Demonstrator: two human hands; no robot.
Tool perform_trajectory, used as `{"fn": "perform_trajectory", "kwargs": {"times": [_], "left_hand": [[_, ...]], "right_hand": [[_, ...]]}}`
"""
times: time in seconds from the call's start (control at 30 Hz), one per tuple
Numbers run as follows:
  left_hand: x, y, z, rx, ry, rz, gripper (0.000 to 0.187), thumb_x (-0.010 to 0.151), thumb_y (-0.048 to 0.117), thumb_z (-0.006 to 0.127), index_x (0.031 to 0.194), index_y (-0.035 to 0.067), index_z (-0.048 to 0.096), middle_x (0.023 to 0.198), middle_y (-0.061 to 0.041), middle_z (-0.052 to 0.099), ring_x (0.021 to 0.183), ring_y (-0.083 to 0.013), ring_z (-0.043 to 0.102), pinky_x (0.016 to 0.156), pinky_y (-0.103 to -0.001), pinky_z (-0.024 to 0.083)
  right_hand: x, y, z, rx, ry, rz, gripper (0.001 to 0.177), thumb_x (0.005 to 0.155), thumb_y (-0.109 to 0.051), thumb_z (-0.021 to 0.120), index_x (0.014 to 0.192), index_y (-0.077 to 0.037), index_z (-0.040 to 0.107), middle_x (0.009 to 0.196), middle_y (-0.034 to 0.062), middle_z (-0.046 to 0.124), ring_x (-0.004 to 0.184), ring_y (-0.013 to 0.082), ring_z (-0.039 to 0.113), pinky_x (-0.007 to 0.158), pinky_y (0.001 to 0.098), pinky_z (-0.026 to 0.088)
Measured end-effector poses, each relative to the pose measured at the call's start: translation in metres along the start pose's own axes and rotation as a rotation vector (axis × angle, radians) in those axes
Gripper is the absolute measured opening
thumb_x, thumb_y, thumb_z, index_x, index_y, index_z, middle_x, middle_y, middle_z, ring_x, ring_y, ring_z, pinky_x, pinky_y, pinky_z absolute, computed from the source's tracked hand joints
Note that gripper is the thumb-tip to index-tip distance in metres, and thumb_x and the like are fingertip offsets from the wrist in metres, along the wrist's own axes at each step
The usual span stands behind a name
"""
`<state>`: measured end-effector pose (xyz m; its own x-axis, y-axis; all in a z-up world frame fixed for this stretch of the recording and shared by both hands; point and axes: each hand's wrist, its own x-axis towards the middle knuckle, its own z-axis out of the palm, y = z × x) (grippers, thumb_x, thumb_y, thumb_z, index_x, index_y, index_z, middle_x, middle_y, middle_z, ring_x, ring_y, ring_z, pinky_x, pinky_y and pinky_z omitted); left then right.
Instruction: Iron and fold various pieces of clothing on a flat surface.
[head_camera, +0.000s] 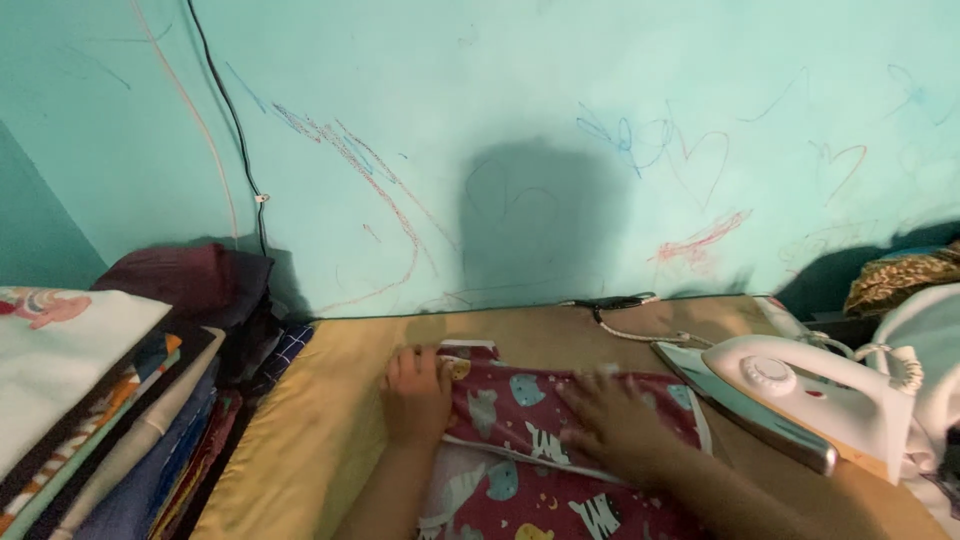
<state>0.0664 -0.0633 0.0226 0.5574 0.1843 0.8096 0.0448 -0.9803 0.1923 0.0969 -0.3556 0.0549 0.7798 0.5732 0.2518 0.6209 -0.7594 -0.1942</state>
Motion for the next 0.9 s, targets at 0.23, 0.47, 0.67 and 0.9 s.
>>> {"fn": "perform_trajectory", "kwargs": {"times": [0.23, 0.47, 0.67, 0.9], "left_hand": [[-0.025, -0.021, -0.056, -0.199, -0.079, -0.023, 0.026, 0.089, 0.035, 0.07, 0.103, 0.014, 0.071, 0.099, -0.014, 0.065, 0.097, -0.036, 0.063, 0.082, -0.049, 0.052], [-0.067, -0.039, -0.087, -0.33, -0.655, 0.019, 0.031, 0.087, 0.046, 0.073, 0.09, 0.015, 0.075, 0.093, -0.011, 0.071, 0.093, -0.0318, 0.067, 0.082, -0.046, 0.054], [-0.065, -0.021, -0.145, -0.163, -0.84, -0.049, 0.029, 0.081, 0.047, 0.078, 0.097, 0.023, 0.074, 0.099, -0.002, 0.073, 0.105, -0.0264, 0.064, 0.089, -0.051, 0.046], [-0.095, -0.067, -0.106, -0.295, -0.82, -0.037, 0.024, 0.08, 0.039, 0.078, 0.094, 0.02, 0.073, 0.101, -0.005, 0.073, 0.103, -0.0269, 0.069, 0.088, -0.043, 0.052]], "right_hand": [[-0.017, 0.06, -0.055, -0.227, -0.001, 0.15, 0.062, 0.085, -0.06, 0.066, 0.131, -0.018, 0.065, 0.143, 0.0129, 0.049, 0.132, 0.0307, 0.047, 0.117, 0.0491, 0.033], [-0.063, 0.155, -0.115, -0.391, -0.003, 0.378, 0.064, 0.085, -0.064, 0.058, 0.142, -0.034, 0.058, 0.133, 0.0136, 0.064, 0.111, 0.0305, 0.067, 0.094, 0.045, 0.055], [-0.09, 0.104, -0.155, -0.086, -0.172, 0.486, 0.064, 0.093, -0.067, 0.057, 0.148, -0.034, 0.059, 0.112, 0.0188, 0.077, 0.098, 0.0307, 0.077, 0.091, 0.0408, 0.059], [-0.127, 0.03, -0.116, -0.06, -0.308, 0.098, 0.064, 0.091, -0.076, 0.056, 0.141, -0.037, 0.065, 0.119, 0.0024, 0.078, 0.085, 0.0206, 0.082, 0.083, 0.0419, 0.055]]}}
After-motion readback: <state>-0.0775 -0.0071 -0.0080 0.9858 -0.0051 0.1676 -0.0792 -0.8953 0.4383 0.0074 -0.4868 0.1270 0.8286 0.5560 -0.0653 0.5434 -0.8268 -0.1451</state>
